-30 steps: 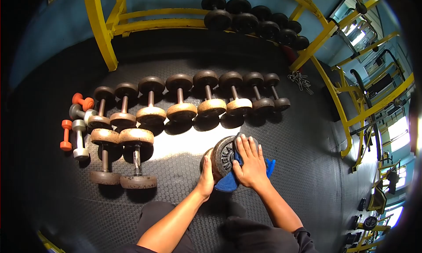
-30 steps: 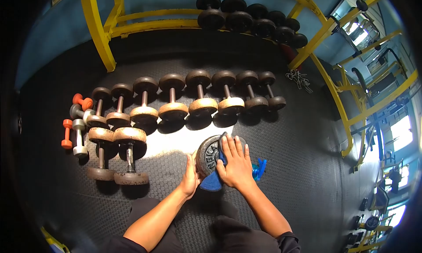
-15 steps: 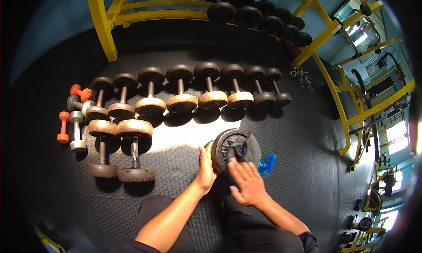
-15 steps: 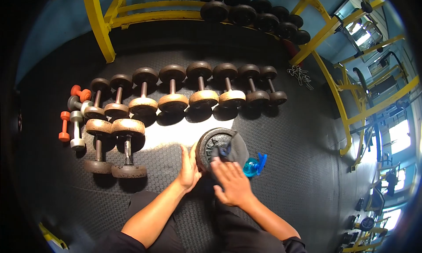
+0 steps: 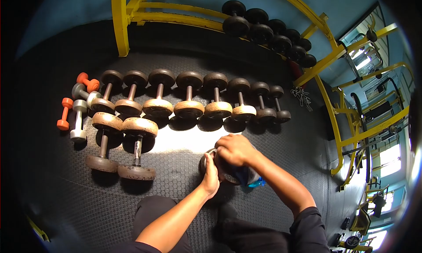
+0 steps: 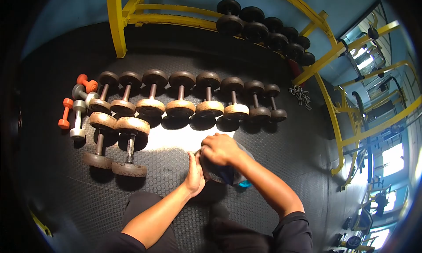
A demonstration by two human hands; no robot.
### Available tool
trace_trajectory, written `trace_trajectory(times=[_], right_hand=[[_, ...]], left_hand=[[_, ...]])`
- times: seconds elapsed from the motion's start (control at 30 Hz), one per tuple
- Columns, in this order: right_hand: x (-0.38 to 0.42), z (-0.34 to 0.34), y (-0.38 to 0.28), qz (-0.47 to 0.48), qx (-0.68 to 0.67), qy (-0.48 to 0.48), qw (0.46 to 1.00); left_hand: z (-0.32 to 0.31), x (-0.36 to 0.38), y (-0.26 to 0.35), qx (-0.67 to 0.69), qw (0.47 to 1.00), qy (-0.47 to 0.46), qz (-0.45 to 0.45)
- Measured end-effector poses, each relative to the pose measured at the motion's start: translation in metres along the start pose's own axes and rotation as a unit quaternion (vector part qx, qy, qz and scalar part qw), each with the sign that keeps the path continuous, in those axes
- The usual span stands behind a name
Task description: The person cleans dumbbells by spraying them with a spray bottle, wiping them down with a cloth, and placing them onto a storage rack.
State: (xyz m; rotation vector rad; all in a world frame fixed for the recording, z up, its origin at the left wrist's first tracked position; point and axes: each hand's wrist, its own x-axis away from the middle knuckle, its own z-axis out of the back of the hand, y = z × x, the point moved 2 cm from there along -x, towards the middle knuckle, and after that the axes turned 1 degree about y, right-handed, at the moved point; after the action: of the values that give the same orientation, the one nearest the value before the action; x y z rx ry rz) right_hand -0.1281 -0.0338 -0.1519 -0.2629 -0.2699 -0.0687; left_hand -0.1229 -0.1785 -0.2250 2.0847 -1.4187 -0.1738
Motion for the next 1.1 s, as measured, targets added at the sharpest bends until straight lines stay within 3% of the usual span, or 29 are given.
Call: trace_trajectory(times=[0.07,0.17,0.23,0.3,0.37,0.43,0.5,0.53,0.63,0.7,0.73,0.77,0.83,0.87,0.9,0.93,0.97,1.0,1.03,1.1], right_hand=[[-0.004,-0.007,-0.029,0.043,0.138,-0.027,0.989],[-0.009,-0.001,-0.026,0.023,0.121,-0.055,0.991],[-0.013,0.004,0.016,-0.105,-0.055,-0.098,0.988],[0.006,-0.011,0.064,-0.162,-0.267,-0.011,0.95],[0.041,-0.022,0.075,-0.288,-0.358,0.049,0.887],[0.073,-0.042,0.069,-0.299,-0.406,0.163,0.848],[0.102,-0.09,0.059,-0.399,-0.451,0.284,0.746],[0.111,-0.082,0.017,-0.43,-0.617,0.304,0.585],[0.125,-0.116,-0.022,-0.425,-0.768,0.279,0.389],[0.128,-0.105,-0.005,-0.387,-0.814,0.248,0.354],[0.121,-0.091,0.003,-0.404,-0.805,0.25,0.356],[0.115,-0.114,0.042,-0.428,-0.765,0.274,0.397],[0.09,-0.074,0.066,-0.427,-0.701,0.298,0.488],[0.068,-0.063,0.076,-0.363,-0.639,0.305,0.606],[0.048,-0.047,0.081,-0.304,-0.472,0.233,0.794],[0.031,-0.036,0.082,-0.222,-0.273,0.145,0.925],[0.005,-0.035,0.071,-0.146,-0.187,0.1,0.966],[-0.013,-0.028,0.042,-0.153,-0.064,0.001,0.986],[-0.019,-0.006,-0.009,-0.147,0.074,-0.075,0.984],[-0.021,-0.002,-0.068,-0.113,0.158,-0.139,0.971]], left_hand=[[-0.001,0.002,0.0,0.019,0.997,0.057,0.04],[-0.003,0.004,-0.003,0.046,0.996,0.061,0.048],[0.003,-0.003,-0.008,0.063,0.998,0.015,0.027],[-0.005,-0.001,-0.003,0.066,0.997,0.031,0.026],[-0.004,-0.003,-0.004,0.071,0.997,0.027,0.013],[-0.001,-0.003,-0.009,0.083,0.996,0.028,0.002],[0.001,-0.004,-0.012,0.05,0.998,0.024,-0.014],[-0.001,-0.003,-0.011,0.07,0.997,0.032,-0.018],[-0.001,-0.003,-0.009,0.052,0.998,0.025,-0.007],[-0.002,-0.001,-0.011,0.073,0.997,0.028,0.005],[0.0,-0.002,-0.014,0.053,0.998,0.042,-0.015],[0.0,-0.003,-0.014,0.032,0.997,0.054,-0.035],[-0.008,0.002,-0.004,0.031,0.997,0.049,-0.043],[-0.003,0.0,-0.011,0.032,0.997,0.066,-0.036],[0.005,-0.005,-0.019,0.034,0.996,0.083,-0.03],[0.01,-0.007,-0.023,0.033,0.995,0.087,-0.031],[0.014,-0.009,-0.027,0.034,0.992,0.117,-0.021],[0.017,-0.009,-0.029,0.037,0.989,0.146,-0.011],[0.018,-0.008,-0.02,0.035,0.988,0.147,-0.013],[0.017,0.002,0.013,0.002,0.977,0.196,-0.088]])
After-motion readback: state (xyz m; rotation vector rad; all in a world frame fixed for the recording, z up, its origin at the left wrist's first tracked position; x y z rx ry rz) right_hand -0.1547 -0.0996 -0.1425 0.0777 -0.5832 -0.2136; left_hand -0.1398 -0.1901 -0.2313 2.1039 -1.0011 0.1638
